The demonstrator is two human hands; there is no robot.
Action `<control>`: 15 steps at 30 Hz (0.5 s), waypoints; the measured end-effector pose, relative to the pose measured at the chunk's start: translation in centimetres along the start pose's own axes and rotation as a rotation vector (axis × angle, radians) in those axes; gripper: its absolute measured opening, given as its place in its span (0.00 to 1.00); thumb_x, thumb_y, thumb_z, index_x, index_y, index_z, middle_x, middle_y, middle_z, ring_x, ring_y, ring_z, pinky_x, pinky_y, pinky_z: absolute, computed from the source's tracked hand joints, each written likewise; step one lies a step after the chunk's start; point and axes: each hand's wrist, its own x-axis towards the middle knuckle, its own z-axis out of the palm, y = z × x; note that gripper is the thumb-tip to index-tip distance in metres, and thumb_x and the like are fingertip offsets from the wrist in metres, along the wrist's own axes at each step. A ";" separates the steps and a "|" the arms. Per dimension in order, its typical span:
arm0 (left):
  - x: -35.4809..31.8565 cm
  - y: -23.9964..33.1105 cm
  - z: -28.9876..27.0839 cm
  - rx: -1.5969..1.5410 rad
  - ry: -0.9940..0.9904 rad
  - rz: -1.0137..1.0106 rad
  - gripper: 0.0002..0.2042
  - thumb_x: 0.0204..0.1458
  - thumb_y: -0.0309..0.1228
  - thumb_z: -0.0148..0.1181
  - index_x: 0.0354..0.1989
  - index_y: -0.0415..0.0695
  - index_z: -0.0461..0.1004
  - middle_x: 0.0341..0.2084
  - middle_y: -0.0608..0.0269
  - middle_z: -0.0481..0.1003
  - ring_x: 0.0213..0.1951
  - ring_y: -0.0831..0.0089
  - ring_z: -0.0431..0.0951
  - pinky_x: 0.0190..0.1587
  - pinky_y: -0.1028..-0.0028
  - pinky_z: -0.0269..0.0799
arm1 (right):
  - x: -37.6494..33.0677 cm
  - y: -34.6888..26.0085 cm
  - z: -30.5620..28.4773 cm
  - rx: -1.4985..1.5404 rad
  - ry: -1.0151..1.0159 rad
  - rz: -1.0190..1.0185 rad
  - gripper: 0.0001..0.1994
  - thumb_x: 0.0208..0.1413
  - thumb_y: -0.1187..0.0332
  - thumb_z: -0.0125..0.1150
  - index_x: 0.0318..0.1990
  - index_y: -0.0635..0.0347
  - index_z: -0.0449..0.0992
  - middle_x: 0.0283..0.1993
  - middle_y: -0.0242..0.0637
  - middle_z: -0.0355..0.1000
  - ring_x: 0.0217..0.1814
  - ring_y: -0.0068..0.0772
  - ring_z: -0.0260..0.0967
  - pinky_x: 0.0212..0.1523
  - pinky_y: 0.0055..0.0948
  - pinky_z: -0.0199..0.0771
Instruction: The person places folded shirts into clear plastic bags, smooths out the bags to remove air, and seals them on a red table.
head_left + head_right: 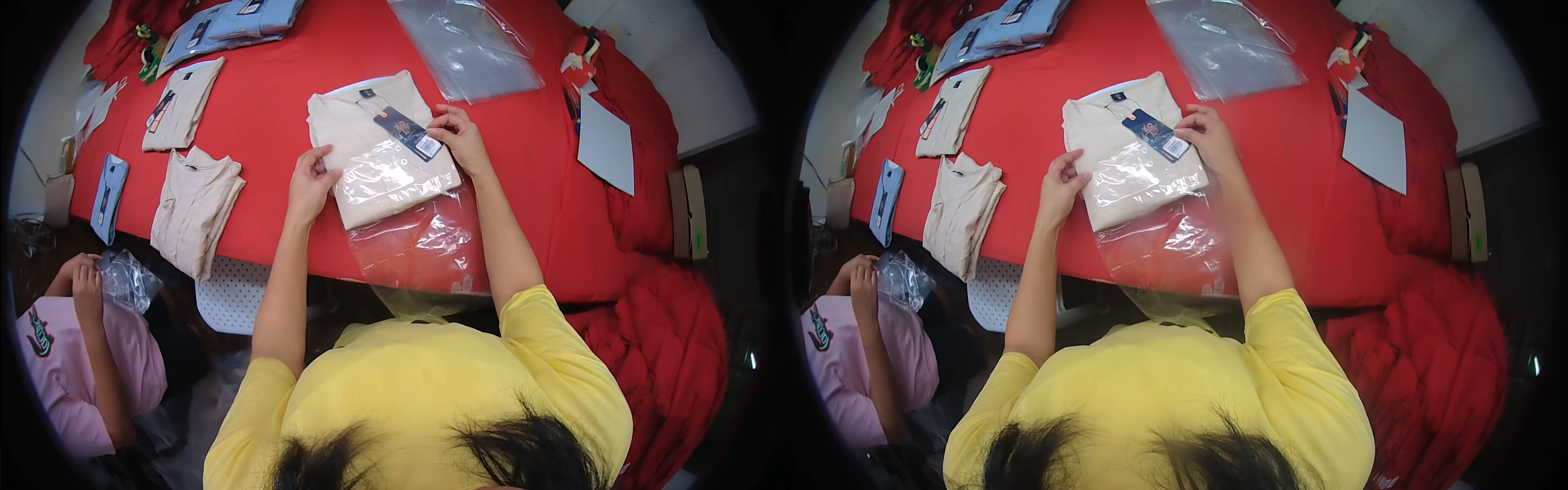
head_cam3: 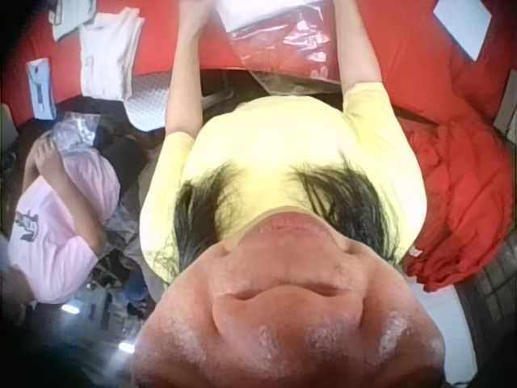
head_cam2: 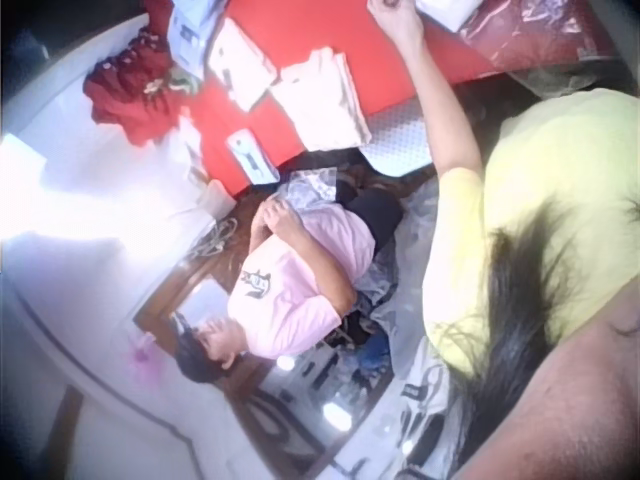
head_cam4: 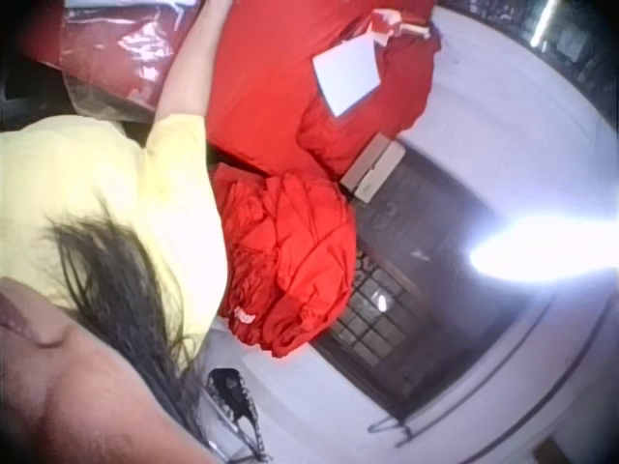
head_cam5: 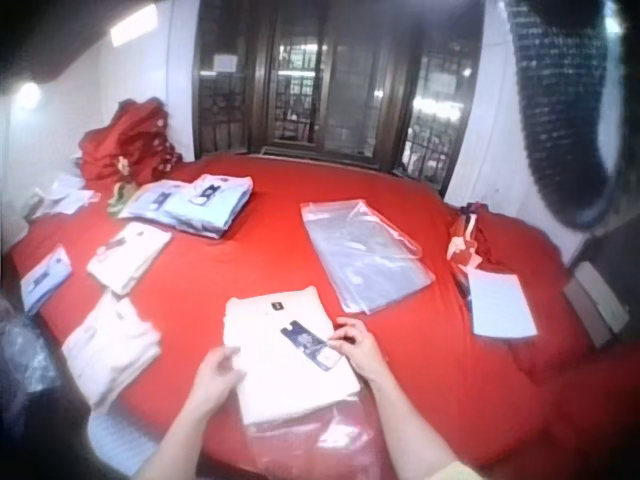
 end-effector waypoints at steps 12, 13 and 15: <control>3.6 2.1 -3.0 0.525 -0.007 0.166 0.08 0.46 0.28 0.64 0.30 0.37 0.74 0.55 0.50 0.69 0.45 0.63 0.74 0.47 0.68 0.70 | 8.1 -1.7 2.0 -0.350 -0.387 0.083 0.05 0.47 0.71 0.67 0.31 0.62 0.78 0.47 0.38 0.71 0.39 0.27 0.70 0.43 0.25 0.70; 3.9 2.0 -3.6 0.557 -0.032 0.169 0.08 0.45 0.29 0.65 0.30 0.38 0.75 0.58 0.50 0.65 0.48 0.63 0.72 0.48 0.68 0.69 | 8.7 -2.6 2.3 -0.398 -0.417 0.164 0.06 0.47 0.71 0.67 0.31 0.62 0.78 0.53 0.39 0.69 0.40 0.27 0.70 0.43 0.24 0.70; 4.5 2.4 -4.5 0.614 -0.100 0.183 0.08 0.45 0.31 0.66 0.29 0.39 0.76 0.66 0.50 0.57 0.55 0.61 0.69 0.51 0.68 0.67 | 10.3 -2.2 1.5 -0.375 -0.520 0.143 0.06 0.45 0.71 0.69 0.30 0.60 0.79 0.62 0.40 0.61 0.45 0.29 0.69 0.47 0.26 0.69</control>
